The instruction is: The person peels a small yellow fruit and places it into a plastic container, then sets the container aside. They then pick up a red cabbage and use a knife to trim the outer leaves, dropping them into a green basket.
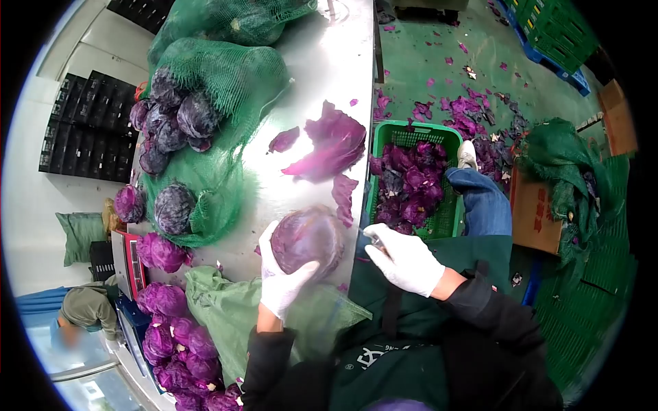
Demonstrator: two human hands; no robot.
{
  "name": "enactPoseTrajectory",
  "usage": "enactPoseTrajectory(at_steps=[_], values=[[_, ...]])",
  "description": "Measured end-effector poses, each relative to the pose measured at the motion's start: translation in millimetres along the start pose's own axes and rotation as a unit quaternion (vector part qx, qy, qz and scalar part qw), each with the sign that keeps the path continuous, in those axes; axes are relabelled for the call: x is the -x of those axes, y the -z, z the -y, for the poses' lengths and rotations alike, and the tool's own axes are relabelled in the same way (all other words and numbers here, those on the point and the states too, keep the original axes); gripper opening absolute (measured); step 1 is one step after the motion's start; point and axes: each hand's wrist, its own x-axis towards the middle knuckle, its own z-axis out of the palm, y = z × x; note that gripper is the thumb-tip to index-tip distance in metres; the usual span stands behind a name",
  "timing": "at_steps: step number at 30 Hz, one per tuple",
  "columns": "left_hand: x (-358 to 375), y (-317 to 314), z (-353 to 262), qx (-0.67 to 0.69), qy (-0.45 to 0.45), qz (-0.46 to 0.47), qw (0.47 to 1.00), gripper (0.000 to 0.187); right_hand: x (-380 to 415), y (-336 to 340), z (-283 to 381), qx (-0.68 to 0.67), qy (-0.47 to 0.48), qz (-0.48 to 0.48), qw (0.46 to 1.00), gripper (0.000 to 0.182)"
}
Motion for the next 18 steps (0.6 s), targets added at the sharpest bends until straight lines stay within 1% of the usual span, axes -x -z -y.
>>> enactPoseTrajectory(at_steps=[2, 3, 5, 6, 9, 12, 13, 15, 16, 18], values=[[-2.4, -0.2, -1.5, -0.009, -0.012, 0.007, 1.0, 0.097, -9.8, -2.3, 6.0, 0.057, 0.11, -0.023, 0.992, 0.023], [-4.5, -0.8, -2.6, -0.013, -0.02, 0.013, 1.0, 0.095, -12.5, -4.2, 7.5, 0.086, 0.095, 0.01, 0.992, 0.022], [-6.1, -1.6, -6.0, 0.007, -0.01, 0.017, 1.0, 0.097, -18.1, -7.9, 8.3, 0.143, 0.064, 0.079, 0.984, 0.02], [-6.0, -0.1, -4.7, 0.009, -0.006, 0.02, 1.0, 0.098, -19.0, -11.1, 6.2, 0.133, 0.068, 0.078, 0.986, 0.018], [-7.0, 2.0, -3.9, 0.001, -0.007, 0.027, 1.0, 0.1, -23.2, -19.0, -1.4, 0.135, 0.048, 0.085, 0.986, 0.028], [-11.1, 2.1, -1.7, -0.003, -0.019, 0.032, 0.999, 0.1, -32.6, -5.1, 5.8, 0.095, -0.004, 0.164, 0.982, 0.031], [-11.6, 1.2, -2.9, -0.013, -0.02, 0.032, 0.999, 0.1, -36.7, -5.3, 1.5, 0.091, -0.012, 0.184, 0.979, 0.035], [-10.8, 2.9, -1.8, -0.032, -0.019, 0.03, 0.999, 0.099, -47.3, -18.8, -14.8, 0.119, 0.013, 0.18, 0.976, 0.036], [-13.9, 3.1, -0.9, -0.04, -0.025, 0.027, 0.999, 0.099, -48.2, -17.9, -14.7, 0.13, -0.011, 0.197, 0.972, 0.036], [-17.6, 0.3, -4.6, -0.045, -0.026, 0.022, 0.998, 0.096, -51.1, -18.4, -17.0, 0.148, 0.005, 0.189, 0.971, 0.037]])
